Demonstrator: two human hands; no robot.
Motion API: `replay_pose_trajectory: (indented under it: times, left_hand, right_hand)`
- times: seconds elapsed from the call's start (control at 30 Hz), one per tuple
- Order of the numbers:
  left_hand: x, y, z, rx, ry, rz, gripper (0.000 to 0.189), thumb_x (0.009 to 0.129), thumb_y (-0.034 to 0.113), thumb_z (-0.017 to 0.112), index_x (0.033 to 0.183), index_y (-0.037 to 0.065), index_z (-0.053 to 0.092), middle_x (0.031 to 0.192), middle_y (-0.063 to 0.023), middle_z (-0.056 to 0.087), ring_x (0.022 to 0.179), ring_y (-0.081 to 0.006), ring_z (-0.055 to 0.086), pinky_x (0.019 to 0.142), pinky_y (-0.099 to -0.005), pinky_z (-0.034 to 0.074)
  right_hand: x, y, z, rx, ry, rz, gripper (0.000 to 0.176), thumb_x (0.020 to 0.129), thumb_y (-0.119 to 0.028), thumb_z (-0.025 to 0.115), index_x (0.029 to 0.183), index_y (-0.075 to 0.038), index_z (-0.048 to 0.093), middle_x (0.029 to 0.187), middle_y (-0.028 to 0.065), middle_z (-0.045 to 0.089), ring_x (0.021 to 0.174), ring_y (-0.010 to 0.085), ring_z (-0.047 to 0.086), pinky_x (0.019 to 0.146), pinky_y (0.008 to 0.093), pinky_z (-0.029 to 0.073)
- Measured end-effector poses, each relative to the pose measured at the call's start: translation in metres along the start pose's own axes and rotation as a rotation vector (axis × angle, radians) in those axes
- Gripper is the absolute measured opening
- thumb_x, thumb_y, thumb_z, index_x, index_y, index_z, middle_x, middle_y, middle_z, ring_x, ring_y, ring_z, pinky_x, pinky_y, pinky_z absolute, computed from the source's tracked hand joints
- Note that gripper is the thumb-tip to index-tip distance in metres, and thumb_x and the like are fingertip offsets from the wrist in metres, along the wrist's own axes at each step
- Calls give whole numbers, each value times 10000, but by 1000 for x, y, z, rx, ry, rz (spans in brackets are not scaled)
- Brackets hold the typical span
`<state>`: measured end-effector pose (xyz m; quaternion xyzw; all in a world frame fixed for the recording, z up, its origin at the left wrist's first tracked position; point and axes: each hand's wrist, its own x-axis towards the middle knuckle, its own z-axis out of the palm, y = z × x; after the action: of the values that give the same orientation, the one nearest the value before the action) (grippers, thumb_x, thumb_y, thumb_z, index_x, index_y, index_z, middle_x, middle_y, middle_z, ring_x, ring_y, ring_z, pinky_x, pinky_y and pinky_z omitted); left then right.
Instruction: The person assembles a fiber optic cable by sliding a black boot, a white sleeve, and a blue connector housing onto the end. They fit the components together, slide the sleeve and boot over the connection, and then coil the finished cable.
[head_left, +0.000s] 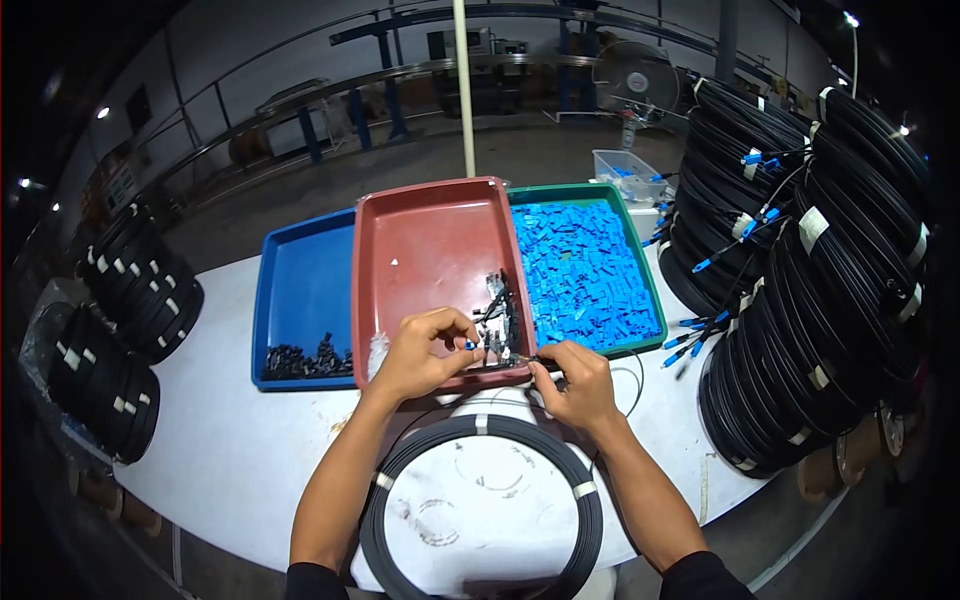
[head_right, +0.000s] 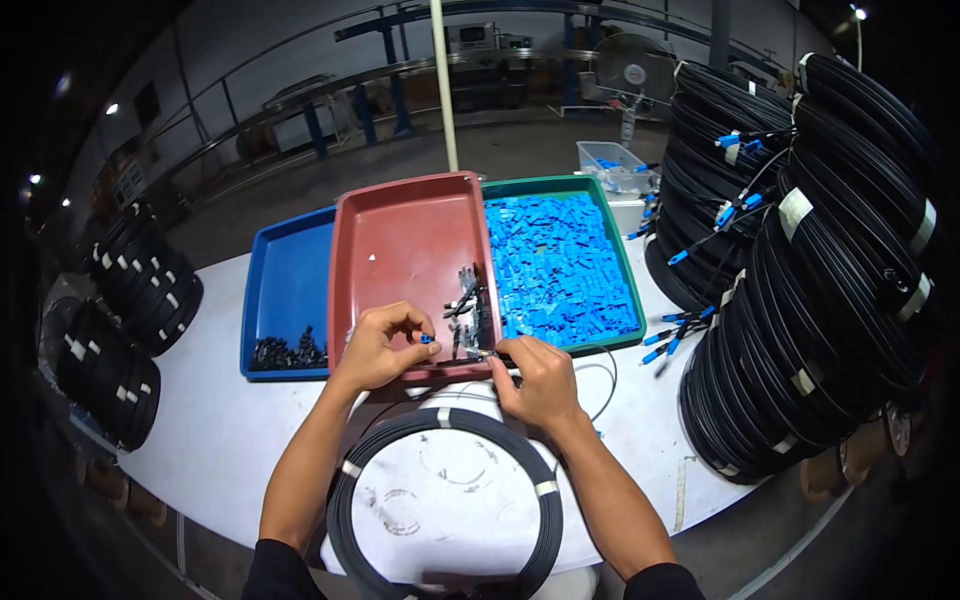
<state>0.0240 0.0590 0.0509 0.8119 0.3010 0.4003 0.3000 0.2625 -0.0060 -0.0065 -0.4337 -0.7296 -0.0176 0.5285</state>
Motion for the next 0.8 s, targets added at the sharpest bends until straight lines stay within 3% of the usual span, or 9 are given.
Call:
replay_pose_trajectory:
  times: [0.17,0.2,0.3,0.37,0.47,0.53,0.63,0.7,0.8]
  left_hand:
    - [-61,-17,-8,-263,122,-130,283,728,5,890,850,37,637,884,-43,593,894,-124,627,821,-291,522]
    - [-70,-18,-5,-286,166,-116,304,736,-26,878,835,31,596,920,-82,627,908,-144,652,851,-311,553]
    - [-90,-22,2,-582,160,-191,275,808,-37,823,849,31,560,969,-122,674,883,-124,643,799,-275,545]
    - [-96,-26,6,-559,158,-162,286,840,-48,794,834,39,522,963,-139,688,862,-110,656,778,-264,549]
    - [-100,-22,9,-565,157,-222,229,844,10,818,941,21,611,865,-44,680,732,-50,593,684,-220,495]
    - [-101,-19,11,-478,159,-216,211,851,32,820,972,13,647,834,-29,676,708,-44,576,653,-216,475]
    - [-100,-15,11,-320,151,-143,174,863,78,820,987,0,726,779,-15,684,653,-36,559,587,-214,448]
    - [-100,-4,7,-178,136,-131,147,861,74,821,950,-6,736,758,-25,685,632,-51,557,569,-223,446]
    - [-101,-9,8,-190,124,-125,138,862,39,803,958,-31,732,818,-70,730,697,-98,662,629,-242,521]
  right_hand:
    - [-2,-18,9,91,-53,-105,128,816,-74,760,894,-6,685,799,137,695,686,311,682,631,399,536]
    - [-3,-23,9,75,-97,-111,135,812,-73,766,897,-8,684,813,133,704,696,301,689,635,383,542]
    - [-5,-32,15,109,-145,-125,137,807,-71,772,893,-10,685,814,127,705,694,297,691,634,374,543]
    - [-6,-42,15,122,-192,-93,139,818,-85,778,902,-13,693,808,120,704,680,279,689,618,364,540]
    - [-7,-44,19,200,-261,8,140,838,-102,784,917,-19,703,791,109,694,651,253,673,591,352,524]
    - [-10,-39,24,210,-316,-63,153,843,-105,811,932,-15,726,784,85,707,565,151,609,512,283,460]
    - [-6,-44,21,255,-348,-35,131,862,-103,783,939,-22,715,784,99,685,613,234,644,569,340,500]
    - [-5,-45,21,268,-354,-35,132,867,-108,784,941,-20,719,785,97,685,611,233,644,567,340,499]
    - [-5,-50,18,280,-387,25,146,879,-119,783,962,-16,720,800,103,694,631,245,654,584,352,510]
